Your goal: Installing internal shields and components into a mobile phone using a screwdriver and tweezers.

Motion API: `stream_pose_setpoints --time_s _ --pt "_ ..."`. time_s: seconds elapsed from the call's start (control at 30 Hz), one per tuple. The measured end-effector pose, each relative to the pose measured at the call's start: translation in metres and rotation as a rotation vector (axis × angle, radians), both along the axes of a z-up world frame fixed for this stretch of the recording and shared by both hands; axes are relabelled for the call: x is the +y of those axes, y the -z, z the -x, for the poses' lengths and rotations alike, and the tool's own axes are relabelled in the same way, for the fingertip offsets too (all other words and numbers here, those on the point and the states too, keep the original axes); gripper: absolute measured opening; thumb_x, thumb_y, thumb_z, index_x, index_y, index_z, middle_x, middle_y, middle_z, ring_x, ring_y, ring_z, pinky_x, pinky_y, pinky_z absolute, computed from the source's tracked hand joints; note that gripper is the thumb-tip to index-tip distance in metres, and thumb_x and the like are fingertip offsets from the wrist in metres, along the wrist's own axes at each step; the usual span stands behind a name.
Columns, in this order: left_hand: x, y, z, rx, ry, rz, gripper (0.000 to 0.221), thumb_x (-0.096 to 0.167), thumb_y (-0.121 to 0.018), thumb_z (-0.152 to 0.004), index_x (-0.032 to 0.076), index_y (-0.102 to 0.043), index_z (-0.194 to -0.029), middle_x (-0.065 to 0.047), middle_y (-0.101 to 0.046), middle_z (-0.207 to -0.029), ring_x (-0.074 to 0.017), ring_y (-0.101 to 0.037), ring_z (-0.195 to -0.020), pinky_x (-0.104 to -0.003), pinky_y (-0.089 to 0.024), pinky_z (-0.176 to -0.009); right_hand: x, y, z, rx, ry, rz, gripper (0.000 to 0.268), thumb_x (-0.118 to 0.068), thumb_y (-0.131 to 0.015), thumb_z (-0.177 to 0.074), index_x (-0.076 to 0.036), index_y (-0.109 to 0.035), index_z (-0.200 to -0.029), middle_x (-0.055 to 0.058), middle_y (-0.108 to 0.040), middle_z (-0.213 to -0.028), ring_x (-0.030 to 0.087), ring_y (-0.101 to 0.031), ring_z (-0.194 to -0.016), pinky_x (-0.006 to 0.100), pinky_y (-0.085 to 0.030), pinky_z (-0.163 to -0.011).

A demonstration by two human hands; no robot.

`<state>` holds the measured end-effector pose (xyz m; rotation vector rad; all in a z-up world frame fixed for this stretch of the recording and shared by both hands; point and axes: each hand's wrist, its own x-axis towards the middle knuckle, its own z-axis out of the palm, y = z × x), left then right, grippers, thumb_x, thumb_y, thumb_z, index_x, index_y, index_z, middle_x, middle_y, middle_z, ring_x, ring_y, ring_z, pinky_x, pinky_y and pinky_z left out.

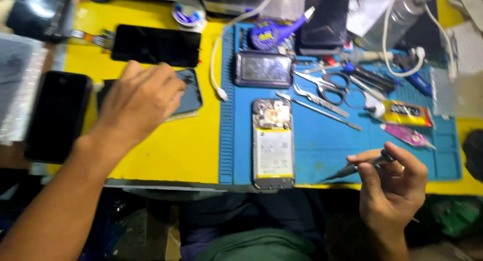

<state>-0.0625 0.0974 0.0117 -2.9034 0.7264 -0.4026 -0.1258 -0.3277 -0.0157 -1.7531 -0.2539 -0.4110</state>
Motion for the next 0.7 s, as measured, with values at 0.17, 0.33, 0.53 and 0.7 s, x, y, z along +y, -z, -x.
stream_pose_setpoints --time_s 0.17,0.33,0.53,0.7 --pt "-0.034 0.000 0.017 0.190 -0.102 0.366 0.020 0.025 -0.047 -0.110 0.008 -0.053 -0.100 -0.013 -0.052 -0.103 -0.0325 -0.052 -0.090 -0.048 -0.042 -0.083 -0.011 0.001 0.019 -0.187 -0.132 0.278 0.051 0.007 -0.060 -0.101 -0.005 -0.036 -0.143 0.032 -0.065 -0.104 0.037 -0.075 -0.095 0.044 -0.065 -0.092" --pt "-0.106 0.011 0.043 0.320 0.200 0.707 0.016 0.019 -0.057 -0.098 0.010 -0.054 -0.084 -0.007 -0.054 -0.084 -0.0269 -0.049 -0.079 -0.044 -0.038 -0.075 0.001 -0.016 0.030 -0.187 -0.262 0.287 0.064 0.012 -0.062 -0.098 -0.009 -0.034 -0.151 0.031 -0.067 -0.112 0.036 -0.077 -0.104 0.043 -0.071 -0.099" --pt "-0.144 0.015 0.049 0.517 0.488 0.772 0.009 0.018 -0.078 -0.090 0.014 -0.069 -0.093 -0.004 -0.061 -0.093 -0.0247 -0.056 -0.082 -0.040 -0.034 -0.077 0.022 -0.025 0.036 -0.333 -0.319 0.228 0.069 0.008 -0.064 -0.097 -0.015 -0.034 -0.155 0.030 -0.070 -0.109 0.036 -0.079 -0.095 0.043 -0.070 -0.089" --pt "-0.143 0.016 0.050 0.515 0.471 0.780 0.011 0.019 -0.081 -0.087 0.015 -0.073 -0.093 -0.001 -0.062 -0.092 -0.0237 -0.056 -0.087 -0.040 -0.032 -0.077 0.032 -0.024 0.029 -0.328 -0.353 0.189 0.068 0.012 -0.065 -0.095 -0.011 -0.034 -0.151 0.032 -0.070 -0.108 0.036 -0.080 -0.095 0.041 -0.071 -0.086"
